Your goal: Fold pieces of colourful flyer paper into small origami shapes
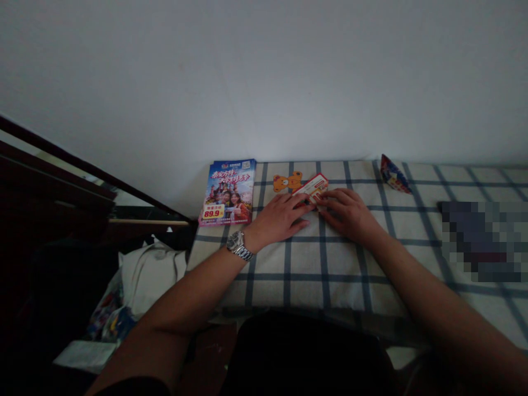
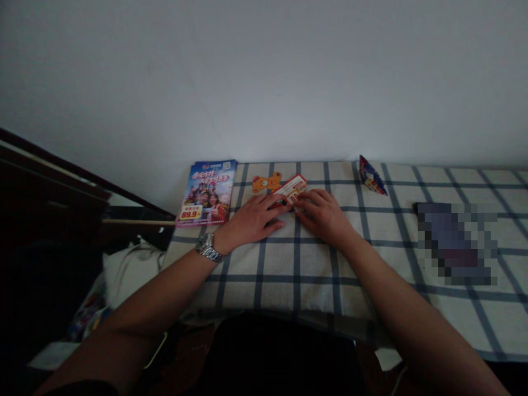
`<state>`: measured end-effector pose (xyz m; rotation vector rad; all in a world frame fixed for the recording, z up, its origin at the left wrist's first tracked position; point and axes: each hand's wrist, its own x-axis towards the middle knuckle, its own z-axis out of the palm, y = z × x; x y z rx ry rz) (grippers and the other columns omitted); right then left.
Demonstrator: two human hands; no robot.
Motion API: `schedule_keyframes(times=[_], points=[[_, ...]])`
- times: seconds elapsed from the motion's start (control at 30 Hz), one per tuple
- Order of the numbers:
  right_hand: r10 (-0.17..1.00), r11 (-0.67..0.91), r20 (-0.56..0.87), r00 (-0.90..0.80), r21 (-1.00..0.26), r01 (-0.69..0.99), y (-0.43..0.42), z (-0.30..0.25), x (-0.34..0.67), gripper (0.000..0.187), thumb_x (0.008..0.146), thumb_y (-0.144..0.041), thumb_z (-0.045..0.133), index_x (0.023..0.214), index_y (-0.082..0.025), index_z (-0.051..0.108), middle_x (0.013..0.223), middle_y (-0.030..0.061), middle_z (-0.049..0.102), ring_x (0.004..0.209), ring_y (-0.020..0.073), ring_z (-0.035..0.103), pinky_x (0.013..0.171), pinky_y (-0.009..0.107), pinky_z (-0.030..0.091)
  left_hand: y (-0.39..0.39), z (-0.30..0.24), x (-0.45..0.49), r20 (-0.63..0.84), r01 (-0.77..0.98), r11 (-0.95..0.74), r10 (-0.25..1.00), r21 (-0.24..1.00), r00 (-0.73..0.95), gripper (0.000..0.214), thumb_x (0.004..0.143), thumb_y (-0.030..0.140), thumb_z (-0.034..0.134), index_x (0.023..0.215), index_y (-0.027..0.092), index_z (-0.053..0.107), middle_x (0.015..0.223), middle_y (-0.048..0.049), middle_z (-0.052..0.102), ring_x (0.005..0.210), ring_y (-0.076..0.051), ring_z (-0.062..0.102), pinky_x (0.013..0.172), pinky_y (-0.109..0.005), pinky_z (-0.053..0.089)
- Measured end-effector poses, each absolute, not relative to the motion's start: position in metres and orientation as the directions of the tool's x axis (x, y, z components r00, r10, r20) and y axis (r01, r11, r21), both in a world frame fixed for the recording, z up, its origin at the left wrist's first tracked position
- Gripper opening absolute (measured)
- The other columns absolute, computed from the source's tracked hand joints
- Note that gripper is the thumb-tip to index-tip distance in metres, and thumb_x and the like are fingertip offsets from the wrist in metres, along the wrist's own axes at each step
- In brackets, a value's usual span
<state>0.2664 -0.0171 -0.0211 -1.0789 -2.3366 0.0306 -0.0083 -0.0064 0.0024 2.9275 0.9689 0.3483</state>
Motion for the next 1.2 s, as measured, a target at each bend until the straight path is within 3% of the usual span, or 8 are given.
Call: schedule_keyframes(times=[0.23,0.43,0.63,0.83,1.03,1.2], points=[[0.726,0.666,0.451,-0.519,-0.277,0.692,-0.0166,-0.0201,0.2681,0.032,0.106,-0.03,0.063,0.137,-0.026,0.072,0.137,0.008,0.077,0.131,0.0329,0.066,0.111,0.057,0.054,-0.0076,0.005,-0.0067,0.21,0.565,-0.816,0.578,0.121,0.789,0.052,0.113,0.048,0.049,0.158,0.025,0.054,0.161,-0.0075,0.055,0.145,-0.03,0.046,0.125,-0.052,0.038],[0.726,0.668,0.475,-0.498,-0.314,0.674,-0.0132,-0.0229,0.2675,0.03,0.106,-0.028,0.061,0.133,-0.024,0.074,0.139,0.0101,0.076,0.13,0.0326,0.065,0.114,0.058,0.053,-0.0046,0.0021,-0.0057,0.27,0.512,-0.843,0.537,0.163,0.799,0.05,0.112,0.048,0.052,0.155,0.024,0.058,0.152,-0.0096,0.06,0.148,-0.028,0.047,0.134,-0.053,0.029],[0.761,0.632,0.452,-0.465,-0.353,0.69,-0.0139,-0.0203,0.2646,0.028,0.107,-0.029,0.058,0.128,-0.027,0.077,0.141,0.0115,0.074,0.122,0.032,0.068,0.108,0.059,0.054,-0.0033,0.0005,-0.0058,0.254,0.479,-0.851,0.522,0.216,0.814,0.049,0.112,0.046,0.051,0.156,0.024,0.055,0.158,-0.011,0.055,0.148,-0.029,0.052,0.127,-0.05,0.041],[0.764,0.625,0.464,-0.448,-0.361,0.692,-0.0141,-0.022,0.2657,0.028,0.107,-0.03,0.058,0.128,-0.025,0.076,0.134,0.0128,0.075,0.122,0.0318,0.068,0.107,0.056,0.054,-0.006,0.0042,-0.0048,0.225,0.505,-0.841,0.539,0.194,0.812,0.052,0.112,0.049,0.05,0.159,0.026,0.053,0.16,-0.0087,0.055,0.148,-0.03,0.05,0.127,-0.052,0.038],[0.766,0.595,0.516,-0.384,-0.344,0.726,-0.0132,-0.0211,0.2695,0.023,0.106,-0.029,0.059,0.114,-0.023,0.079,0.119,0.0123,0.079,0.108,0.0313,0.071,0.099,0.053,0.058,-0.0098,0.0042,-0.0001,0.238,0.506,-0.846,0.533,0.167,0.812,0.052,0.111,0.05,0.052,0.155,0.023,0.055,0.155,-0.011,0.056,0.146,-0.03,0.049,0.129,-0.051,0.036],[0.772,0.583,0.498,-0.396,-0.303,0.754,-0.013,-0.0192,0.2702,0.025,0.106,-0.031,0.059,0.118,-0.026,0.081,0.119,0.0124,0.076,0.108,0.0323,0.069,0.098,0.055,0.058,-0.0126,0.0056,0.0015,0.221,0.529,-0.833,0.554,0.163,0.803,0.054,0.111,0.049,0.054,0.159,0.024,0.051,0.16,-0.011,0.052,0.141,-0.031,0.053,0.122,-0.05,0.044]])
